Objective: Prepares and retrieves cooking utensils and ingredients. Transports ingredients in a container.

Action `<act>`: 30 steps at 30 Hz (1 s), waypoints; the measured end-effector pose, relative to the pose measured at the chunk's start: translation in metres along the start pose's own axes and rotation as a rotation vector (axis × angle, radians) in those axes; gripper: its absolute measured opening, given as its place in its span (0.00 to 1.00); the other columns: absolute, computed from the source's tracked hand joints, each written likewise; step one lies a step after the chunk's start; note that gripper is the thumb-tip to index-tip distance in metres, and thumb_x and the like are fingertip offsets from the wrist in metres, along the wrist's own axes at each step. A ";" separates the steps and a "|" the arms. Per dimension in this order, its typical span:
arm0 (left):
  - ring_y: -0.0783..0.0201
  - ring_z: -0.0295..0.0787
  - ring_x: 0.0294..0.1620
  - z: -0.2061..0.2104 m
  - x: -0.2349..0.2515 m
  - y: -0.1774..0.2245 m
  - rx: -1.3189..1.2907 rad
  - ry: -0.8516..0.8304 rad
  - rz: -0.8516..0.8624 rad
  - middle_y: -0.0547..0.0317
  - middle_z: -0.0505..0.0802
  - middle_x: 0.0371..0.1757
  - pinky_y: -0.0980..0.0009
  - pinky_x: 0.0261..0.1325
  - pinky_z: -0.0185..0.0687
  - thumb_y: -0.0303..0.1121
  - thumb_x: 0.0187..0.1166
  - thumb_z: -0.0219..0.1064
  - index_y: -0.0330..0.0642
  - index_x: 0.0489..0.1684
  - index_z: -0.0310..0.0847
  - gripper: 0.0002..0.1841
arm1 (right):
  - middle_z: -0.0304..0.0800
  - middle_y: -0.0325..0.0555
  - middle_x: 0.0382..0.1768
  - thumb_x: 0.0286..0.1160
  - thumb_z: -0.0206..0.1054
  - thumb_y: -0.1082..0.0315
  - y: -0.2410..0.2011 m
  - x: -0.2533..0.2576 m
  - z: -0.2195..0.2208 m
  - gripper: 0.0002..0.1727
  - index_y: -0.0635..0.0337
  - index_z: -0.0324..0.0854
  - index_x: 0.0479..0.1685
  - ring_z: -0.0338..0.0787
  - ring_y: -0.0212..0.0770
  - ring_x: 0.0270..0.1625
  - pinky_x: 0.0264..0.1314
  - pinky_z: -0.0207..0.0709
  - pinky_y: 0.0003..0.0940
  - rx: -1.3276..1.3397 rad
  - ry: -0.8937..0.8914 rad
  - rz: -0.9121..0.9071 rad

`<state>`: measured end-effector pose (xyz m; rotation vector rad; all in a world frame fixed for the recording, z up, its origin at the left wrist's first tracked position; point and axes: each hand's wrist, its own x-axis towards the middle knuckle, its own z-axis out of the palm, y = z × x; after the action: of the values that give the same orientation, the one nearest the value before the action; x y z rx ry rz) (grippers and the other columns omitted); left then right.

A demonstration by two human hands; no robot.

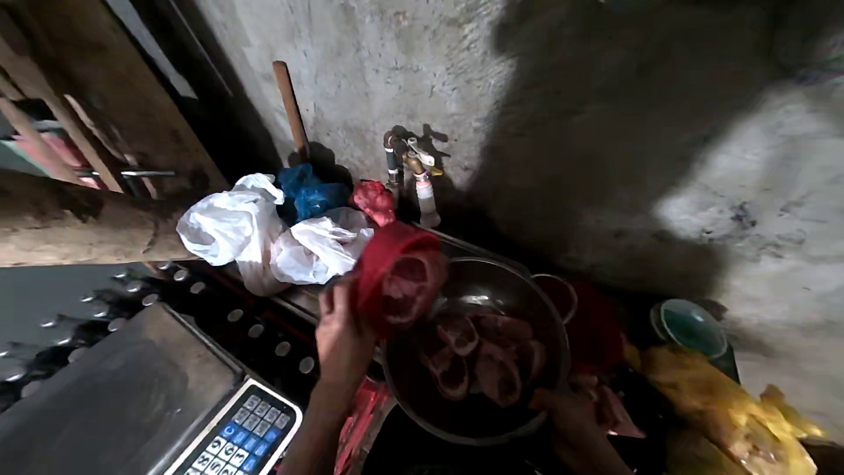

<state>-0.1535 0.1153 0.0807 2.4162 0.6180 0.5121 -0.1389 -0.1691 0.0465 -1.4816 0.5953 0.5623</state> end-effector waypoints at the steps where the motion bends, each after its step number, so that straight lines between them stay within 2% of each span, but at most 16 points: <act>1: 0.29 0.90 0.51 0.008 -0.006 0.006 0.039 0.011 0.065 0.22 0.78 0.73 0.39 0.48 0.86 0.20 0.71 0.66 0.32 0.74 0.76 0.27 | 0.86 0.41 0.30 0.71 0.60 0.84 -0.001 0.002 0.005 0.14 0.61 0.74 0.52 0.87 0.31 0.28 0.27 0.83 0.28 0.012 -0.026 0.011; 3: 0.29 0.91 0.39 0.027 -0.012 0.007 0.041 0.143 0.234 0.18 0.80 0.68 0.42 0.33 0.86 0.20 0.61 0.74 0.28 0.68 0.80 0.29 | 0.85 0.43 0.34 0.75 0.58 0.83 -0.003 0.007 0.012 0.13 0.62 0.73 0.56 0.89 0.33 0.31 0.30 0.85 0.30 0.042 -0.098 0.044; 4: 0.30 0.91 0.36 0.034 -0.010 0.005 0.022 0.249 0.317 0.17 0.81 0.65 0.44 0.30 0.85 0.19 0.56 0.75 0.26 0.64 0.80 0.29 | 0.86 0.43 0.33 0.75 0.57 0.83 -0.003 0.009 0.016 0.12 0.62 0.74 0.53 0.89 0.33 0.30 0.29 0.86 0.29 0.065 -0.107 0.055; 5: 0.32 0.91 0.37 0.037 -0.006 0.004 0.002 0.371 0.394 0.17 0.81 0.64 0.47 0.30 0.85 0.18 0.55 0.73 0.25 0.61 0.79 0.28 | 0.86 0.44 0.32 0.75 0.56 0.84 -0.003 0.012 0.019 0.12 0.62 0.73 0.52 0.89 0.34 0.30 0.29 0.86 0.30 0.083 -0.114 0.074; 6: 0.38 0.92 0.39 0.038 0.002 0.004 -0.002 0.504 0.478 0.20 0.82 0.63 0.54 0.32 0.86 0.20 0.59 0.71 0.26 0.59 0.76 0.24 | 0.86 0.45 0.32 0.75 0.56 0.83 -0.001 0.014 0.021 0.11 0.63 0.74 0.51 0.89 0.35 0.30 0.29 0.86 0.31 0.110 -0.111 0.099; 7: 0.43 0.91 0.44 0.036 0.010 0.006 -0.020 0.578 0.527 0.24 0.81 0.63 0.59 0.38 0.88 0.20 0.65 0.69 0.28 0.60 0.72 0.22 | 0.86 0.47 0.34 0.75 0.55 0.83 0.003 0.016 0.020 0.11 0.64 0.74 0.52 0.89 0.37 0.31 0.30 0.86 0.33 0.143 -0.113 0.127; 8: 0.44 0.90 0.48 0.033 0.016 0.008 -0.051 0.601 0.533 0.25 0.81 0.64 0.60 0.42 0.88 0.20 0.69 0.67 0.27 0.63 0.69 0.22 | 0.87 0.48 0.35 0.76 0.54 0.83 0.007 0.018 0.019 0.12 0.64 0.73 0.54 0.90 0.38 0.32 0.31 0.88 0.34 0.174 -0.116 0.142; 10: 0.38 0.90 0.54 0.029 0.024 0.010 -0.099 0.561 0.422 0.23 0.81 0.66 0.52 0.49 0.89 0.18 0.68 0.65 0.23 0.67 0.68 0.25 | 0.88 0.49 0.36 0.76 0.53 0.83 0.014 0.020 0.017 0.12 0.64 0.73 0.54 0.91 0.39 0.32 0.31 0.88 0.34 0.219 -0.114 0.134; 11: 0.34 0.86 0.61 0.027 0.025 0.007 -0.123 0.519 0.340 0.20 0.80 0.68 0.48 0.58 0.86 0.17 0.68 0.64 0.21 0.70 0.67 0.27 | 0.87 0.48 0.36 0.75 0.54 0.84 0.016 0.019 0.016 0.13 0.64 0.73 0.55 0.90 0.38 0.32 0.31 0.87 0.34 0.222 -0.101 0.124; 13: 0.28 0.81 0.69 0.029 0.029 -0.008 -0.116 0.529 0.254 0.16 0.77 0.70 0.45 0.68 0.80 0.16 0.68 0.64 0.16 0.71 0.66 0.28 | 0.86 0.48 0.35 0.74 0.55 0.85 0.018 0.016 0.015 0.14 0.65 0.72 0.55 0.89 0.38 0.32 0.30 0.87 0.34 0.232 -0.062 0.101; 15: 0.23 0.78 0.70 0.035 0.030 -0.027 -0.069 0.557 0.235 0.13 0.75 0.72 0.42 0.68 0.80 0.15 0.66 0.66 0.15 0.70 0.68 0.28 | 0.86 0.48 0.34 0.73 0.55 0.85 0.022 0.014 0.012 0.13 0.64 0.73 0.53 0.90 0.39 0.31 0.30 0.87 0.35 0.280 -0.044 0.092; 18: 0.21 0.79 0.68 0.058 0.031 -0.048 -0.057 0.512 0.131 0.13 0.72 0.75 0.38 0.61 0.81 0.17 0.66 0.66 0.17 0.72 0.69 0.29 | 0.87 0.48 0.33 0.75 0.54 0.84 0.019 0.009 0.010 0.11 0.63 0.74 0.50 0.90 0.40 0.30 0.29 0.87 0.35 0.366 0.012 0.114; 22: 0.18 0.65 0.78 0.103 0.020 -0.079 -0.229 0.361 0.035 0.08 0.68 0.76 0.39 0.81 0.65 0.18 0.65 0.71 0.10 0.74 0.61 0.35 | 0.87 0.47 0.32 0.71 0.55 0.85 0.023 0.003 0.011 0.13 0.63 0.74 0.50 0.89 0.39 0.28 0.26 0.86 0.35 0.393 0.077 0.059; 24: 0.21 0.67 0.79 0.128 0.009 -0.094 -0.254 0.279 -0.037 0.09 0.68 0.76 0.42 0.81 0.66 0.19 0.69 0.70 0.11 0.76 0.58 0.35 | 0.88 0.48 0.34 0.70 0.56 0.86 0.023 -0.002 0.011 0.15 0.63 0.73 0.53 0.91 0.40 0.30 0.26 0.87 0.36 0.412 0.101 0.027; 27: 0.26 0.68 0.80 0.154 0.004 -0.110 -0.229 0.117 -0.147 0.15 0.70 0.78 0.42 0.83 0.64 0.22 0.73 0.70 0.18 0.81 0.59 0.35 | 0.90 0.47 0.36 0.67 0.55 0.87 0.025 -0.018 0.010 0.18 0.62 0.73 0.54 0.93 0.39 0.33 0.30 0.89 0.36 0.480 0.117 -0.054; 30: 0.24 0.70 0.78 0.159 0.017 -0.096 -0.187 -0.122 -0.253 0.20 0.60 0.86 0.35 0.73 0.73 0.33 0.73 0.74 0.30 0.89 0.53 0.44 | 0.90 0.45 0.36 0.65 0.54 0.87 0.021 -0.021 0.014 0.19 0.62 0.73 0.55 0.93 0.37 0.34 0.32 0.90 0.36 0.526 0.143 -0.115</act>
<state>-0.0920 0.1229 -0.0950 2.1371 0.7736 0.2999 -0.1677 -0.1544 0.0454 -1.0515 0.7011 0.1864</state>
